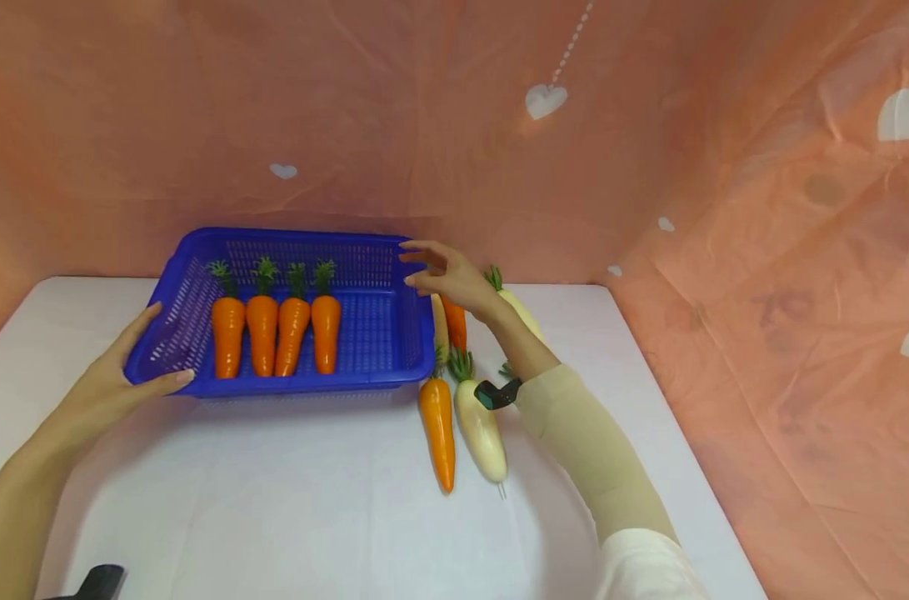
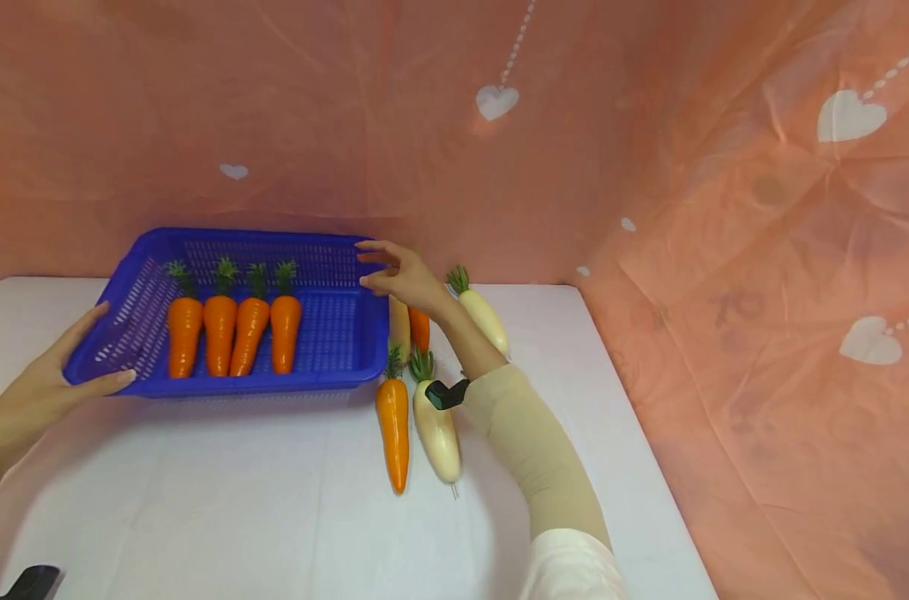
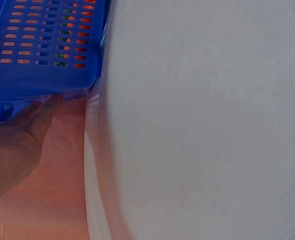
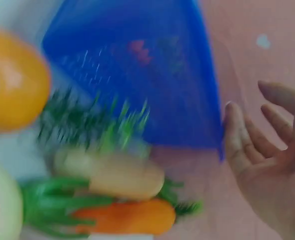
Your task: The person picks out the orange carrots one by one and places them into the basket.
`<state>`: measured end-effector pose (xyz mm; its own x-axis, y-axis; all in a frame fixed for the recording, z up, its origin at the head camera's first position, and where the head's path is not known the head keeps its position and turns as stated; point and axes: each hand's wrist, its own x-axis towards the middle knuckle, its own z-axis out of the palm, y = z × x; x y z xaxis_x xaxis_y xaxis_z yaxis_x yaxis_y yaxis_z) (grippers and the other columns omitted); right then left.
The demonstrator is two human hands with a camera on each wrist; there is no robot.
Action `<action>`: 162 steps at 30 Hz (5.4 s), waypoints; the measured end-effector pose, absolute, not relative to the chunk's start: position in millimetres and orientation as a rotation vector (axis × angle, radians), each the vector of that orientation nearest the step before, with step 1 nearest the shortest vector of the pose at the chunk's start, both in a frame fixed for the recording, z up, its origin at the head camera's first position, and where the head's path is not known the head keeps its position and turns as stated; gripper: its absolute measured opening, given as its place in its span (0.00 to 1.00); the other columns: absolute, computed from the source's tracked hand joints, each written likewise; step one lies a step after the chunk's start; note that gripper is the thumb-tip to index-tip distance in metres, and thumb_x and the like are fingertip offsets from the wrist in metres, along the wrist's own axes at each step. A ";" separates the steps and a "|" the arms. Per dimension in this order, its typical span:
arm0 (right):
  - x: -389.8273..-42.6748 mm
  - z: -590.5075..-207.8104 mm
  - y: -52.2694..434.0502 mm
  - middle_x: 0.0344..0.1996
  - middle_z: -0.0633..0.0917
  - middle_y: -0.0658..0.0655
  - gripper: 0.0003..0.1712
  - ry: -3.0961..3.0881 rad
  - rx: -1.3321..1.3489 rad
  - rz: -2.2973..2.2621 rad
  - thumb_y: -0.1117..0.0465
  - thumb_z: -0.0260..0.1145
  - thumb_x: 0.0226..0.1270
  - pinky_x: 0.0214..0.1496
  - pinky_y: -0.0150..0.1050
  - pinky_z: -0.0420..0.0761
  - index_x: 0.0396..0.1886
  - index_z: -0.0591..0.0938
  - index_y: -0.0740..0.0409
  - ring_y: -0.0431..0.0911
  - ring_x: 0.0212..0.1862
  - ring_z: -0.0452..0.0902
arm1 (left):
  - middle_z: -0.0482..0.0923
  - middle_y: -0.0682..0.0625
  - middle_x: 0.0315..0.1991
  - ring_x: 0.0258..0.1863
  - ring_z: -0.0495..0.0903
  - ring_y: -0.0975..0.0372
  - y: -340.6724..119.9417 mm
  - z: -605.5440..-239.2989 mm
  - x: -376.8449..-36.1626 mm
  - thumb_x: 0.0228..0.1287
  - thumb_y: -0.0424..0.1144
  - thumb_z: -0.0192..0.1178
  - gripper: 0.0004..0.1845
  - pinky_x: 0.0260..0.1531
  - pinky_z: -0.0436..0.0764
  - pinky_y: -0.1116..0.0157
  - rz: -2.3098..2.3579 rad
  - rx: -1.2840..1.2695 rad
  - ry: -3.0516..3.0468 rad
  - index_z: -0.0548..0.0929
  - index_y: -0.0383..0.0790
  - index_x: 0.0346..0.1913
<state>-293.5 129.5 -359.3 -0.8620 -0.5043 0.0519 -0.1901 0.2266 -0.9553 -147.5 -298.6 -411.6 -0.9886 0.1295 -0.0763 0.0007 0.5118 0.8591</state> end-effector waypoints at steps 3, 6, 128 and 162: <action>-297.6 -366.9 142.7 0.66 0.75 0.64 0.33 2.245 -0.670 -1.708 0.68 0.66 0.68 0.58 0.50 0.81 0.72 0.69 0.59 0.56 0.57 0.79 | 0.25 0.34 0.78 0.73 0.26 0.32 -298.1 -411.2 -145.7 0.70 0.45 0.61 0.52 0.64 0.30 0.27 1.486 0.108 2.615 0.30 0.66 0.78; -301.1 -375.6 154.3 0.64 0.75 0.66 0.32 2.260 -0.663 -1.769 0.71 0.65 0.67 0.59 0.57 0.79 0.71 0.70 0.61 0.58 0.56 0.79 | 0.25 0.35 0.78 0.73 0.26 0.33 -297.8 -411.2 -145.2 0.70 0.45 0.61 0.52 0.64 0.30 0.27 1.489 0.113 2.618 0.31 0.65 0.78; -280.8 -381.1 30.2 0.70 0.67 0.66 0.47 2.137 -0.130 -1.441 0.74 0.70 0.61 0.51 0.52 0.84 0.77 0.63 0.49 0.60 0.55 0.80 | 0.27 0.35 0.78 0.74 0.27 0.34 -299.3 -404.5 -144.4 0.70 0.43 0.61 0.51 0.65 0.29 0.29 1.522 0.085 2.607 0.32 0.68 0.78; -184.5 -359.1 141.9 0.64 0.77 0.56 0.28 2.270 -0.406 -1.750 0.59 0.68 0.68 0.61 0.43 0.80 0.68 0.75 0.52 0.50 0.62 0.77 | 0.25 0.36 0.78 0.73 0.25 0.33 -297.2 -409.1 -144.9 0.70 0.43 0.61 0.51 0.64 0.29 0.28 1.544 0.073 2.583 0.33 0.68 0.78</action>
